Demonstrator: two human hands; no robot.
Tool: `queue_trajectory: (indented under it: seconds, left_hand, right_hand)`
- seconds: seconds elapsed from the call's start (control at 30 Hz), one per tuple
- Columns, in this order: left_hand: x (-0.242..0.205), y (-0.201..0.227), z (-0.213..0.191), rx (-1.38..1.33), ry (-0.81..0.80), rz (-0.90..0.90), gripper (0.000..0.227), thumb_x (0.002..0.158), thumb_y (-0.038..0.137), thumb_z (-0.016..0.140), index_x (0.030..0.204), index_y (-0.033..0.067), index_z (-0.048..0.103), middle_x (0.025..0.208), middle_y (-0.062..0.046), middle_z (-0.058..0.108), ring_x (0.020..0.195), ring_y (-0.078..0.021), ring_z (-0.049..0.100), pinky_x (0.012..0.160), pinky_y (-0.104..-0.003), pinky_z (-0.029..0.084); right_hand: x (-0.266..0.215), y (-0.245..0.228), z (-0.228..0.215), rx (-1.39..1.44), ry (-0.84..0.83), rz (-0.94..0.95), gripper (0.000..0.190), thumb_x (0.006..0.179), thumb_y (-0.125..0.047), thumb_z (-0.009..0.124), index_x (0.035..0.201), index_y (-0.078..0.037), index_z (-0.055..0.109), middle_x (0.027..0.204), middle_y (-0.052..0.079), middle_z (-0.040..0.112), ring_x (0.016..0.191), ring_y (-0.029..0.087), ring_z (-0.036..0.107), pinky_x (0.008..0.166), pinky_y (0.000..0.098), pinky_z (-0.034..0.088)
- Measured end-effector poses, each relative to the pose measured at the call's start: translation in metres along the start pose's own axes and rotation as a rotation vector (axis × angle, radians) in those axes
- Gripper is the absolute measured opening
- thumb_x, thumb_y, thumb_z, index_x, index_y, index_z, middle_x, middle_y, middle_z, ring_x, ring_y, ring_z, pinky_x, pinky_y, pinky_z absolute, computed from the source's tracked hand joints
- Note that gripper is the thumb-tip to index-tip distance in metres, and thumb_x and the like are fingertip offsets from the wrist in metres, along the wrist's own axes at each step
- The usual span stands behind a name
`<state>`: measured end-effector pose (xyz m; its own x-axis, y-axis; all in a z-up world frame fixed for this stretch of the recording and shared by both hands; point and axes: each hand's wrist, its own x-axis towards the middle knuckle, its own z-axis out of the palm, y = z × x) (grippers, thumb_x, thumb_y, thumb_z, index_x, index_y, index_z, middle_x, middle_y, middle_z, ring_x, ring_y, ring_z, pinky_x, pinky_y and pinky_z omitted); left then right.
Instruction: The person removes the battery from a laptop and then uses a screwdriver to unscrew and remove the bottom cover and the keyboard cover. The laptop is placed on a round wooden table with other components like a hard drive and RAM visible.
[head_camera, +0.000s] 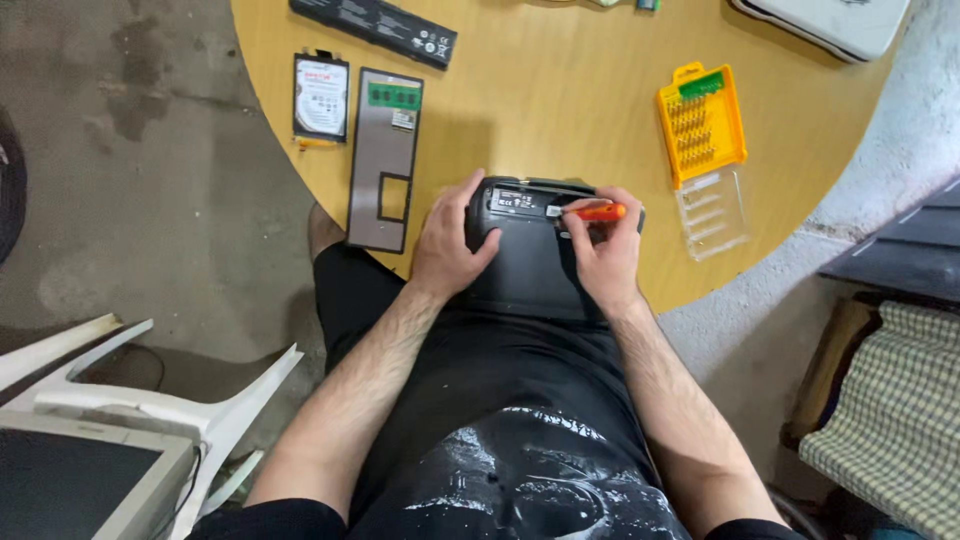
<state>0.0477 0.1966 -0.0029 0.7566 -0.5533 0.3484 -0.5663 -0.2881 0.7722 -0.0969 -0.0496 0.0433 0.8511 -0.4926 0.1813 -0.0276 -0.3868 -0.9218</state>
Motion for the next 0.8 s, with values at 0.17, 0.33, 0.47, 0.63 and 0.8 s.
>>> queue_trajectory:
  seconds: [0.17,0.33,0.47,0.63,0.8]
  left_hand:
    - [0.001,0.004,0.0,-0.011,-0.006,-0.001,0.087,0.102,0.031,0.092,0.177,0.0067,0.058,0.176,-0.018,0.067,0.157,-0.0403,0.07,0.14,-0.056,0.05]
    - [0.005,0.006,-0.002,-0.02,-0.018,0.024,0.083,0.099,0.028,0.096,0.171,0.0056,0.062,0.174,-0.02,0.068,0.156,-0.0411,0.071,0.14,-0.058,0.051]
    - [0.004,0.002,0.001,-0.036,-0.003,0.017,0.083,0.103,0.041,0.1,0.17,0.0085,0.063,0.177,-0.016,0.067,0.158,-0.0378,0.07,0.14,-0.056,0.05]
    - [0.006,0.004,-0.001,-0.04,-0.005,0.02,0.083,0.101,0.04,0.103,0.167,0.0081,0.065,0.174,-0.016,0.068,0.156,-0.0386,0.072,0.139,-0.057,0.051]
    - [0.006,0.006,-0.002,-0.044,0.008,0.034,0.078,0.102,0.038,0.103,0.163,0.0067,0.067,0.17,-0.019,0.07,0.152,-0.0405,0.074,0.137,-0.058,0.053]
  right_hand:
    - [0.009,0.0,0.022,-0.079,0.003,0.004,0.043,0.122,-0.009,0.085,0.144,-0.001,0.049,0.119,0.016,0.091,0.094,0.028,0.09,0.09,0.0392,0.07]
    - [0.006,0.004,0.031,-0.112,0.015,-0.006,0.039,0.123,-0.009,0.084,0.141,-0.002,0.05,0.118,0.017,0.091,0.092,0.03,0.09,0.089,0.0421,0.069]
    - [0.006,0.004,0.033,-0.123,0.024,-0.005,0.038,0.124,-0.009,0.083,0.14,-0.002,0.049,0.118,0.017,0.092,0.094,0.031,0.091,0.09,0.044,0.069]
    - [0.007,-0.002,0.033,-0.142,0.026,0.002,0.037,0.123,-0.01,0.084,0.138,-0.003,0.051,0.118,0.018,0.092,0.094,0.033,0.091,0.089,0.0462,0.069]
    - [0.011,-0.008,0.034,-0.319,0.029,-0.181,0.037,0.111,-0.009,0.099,0.132,-0.005,0.068,0.12,0.012,0.091,0.107,0.038,0.09,0.095,0.0448,0.069]
